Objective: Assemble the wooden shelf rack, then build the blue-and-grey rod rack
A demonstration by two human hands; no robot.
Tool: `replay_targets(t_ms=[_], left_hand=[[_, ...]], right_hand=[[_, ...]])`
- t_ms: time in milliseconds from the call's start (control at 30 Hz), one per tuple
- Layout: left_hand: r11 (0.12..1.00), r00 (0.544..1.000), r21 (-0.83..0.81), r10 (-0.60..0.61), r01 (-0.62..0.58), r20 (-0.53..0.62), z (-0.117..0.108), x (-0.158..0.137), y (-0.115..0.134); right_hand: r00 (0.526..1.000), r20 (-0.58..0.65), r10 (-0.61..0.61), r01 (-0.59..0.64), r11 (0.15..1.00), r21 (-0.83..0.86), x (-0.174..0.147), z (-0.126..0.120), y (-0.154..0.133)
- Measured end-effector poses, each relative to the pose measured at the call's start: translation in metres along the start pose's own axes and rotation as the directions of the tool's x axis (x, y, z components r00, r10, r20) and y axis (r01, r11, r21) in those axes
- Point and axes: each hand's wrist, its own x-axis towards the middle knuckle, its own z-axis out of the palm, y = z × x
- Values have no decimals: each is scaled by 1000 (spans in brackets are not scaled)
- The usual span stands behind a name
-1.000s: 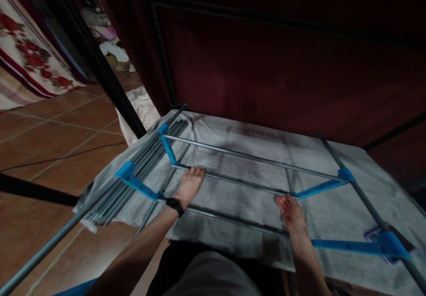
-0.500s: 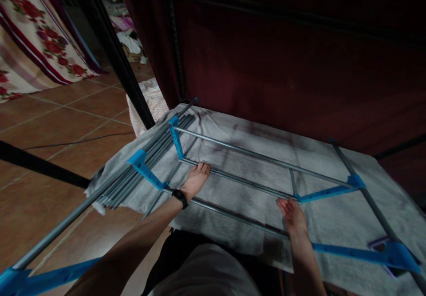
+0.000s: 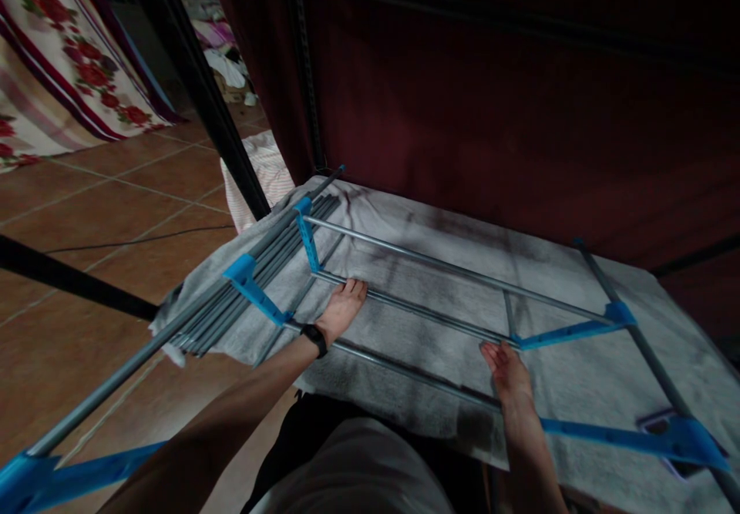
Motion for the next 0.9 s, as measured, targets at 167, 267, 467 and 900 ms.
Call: replay_targets(t_ms=[167, 267, 467, 900], left_hand=[[1000, 1000, 21, 9, -9, 21, 3, 1, 1], [1000, 1000, 24, 10, -11, 28, 5, 2, 2], [1000, 996, 4, -23, 22, 88, 7, 5, 3], [999, 993, -20, -30, 33, 112, 11, 6, 6]], right_hand=[[1000, -6, -6, 6, 1000, -20, 1, 0, 1], [1000, -2, -11, 10, 999, -34, 2, 2, 0], [1000, -30, 4, -5, 999, -37, 2, 4, -2], [1000, 12, -11, 11, 1000, -12, 11, -4, 1]])
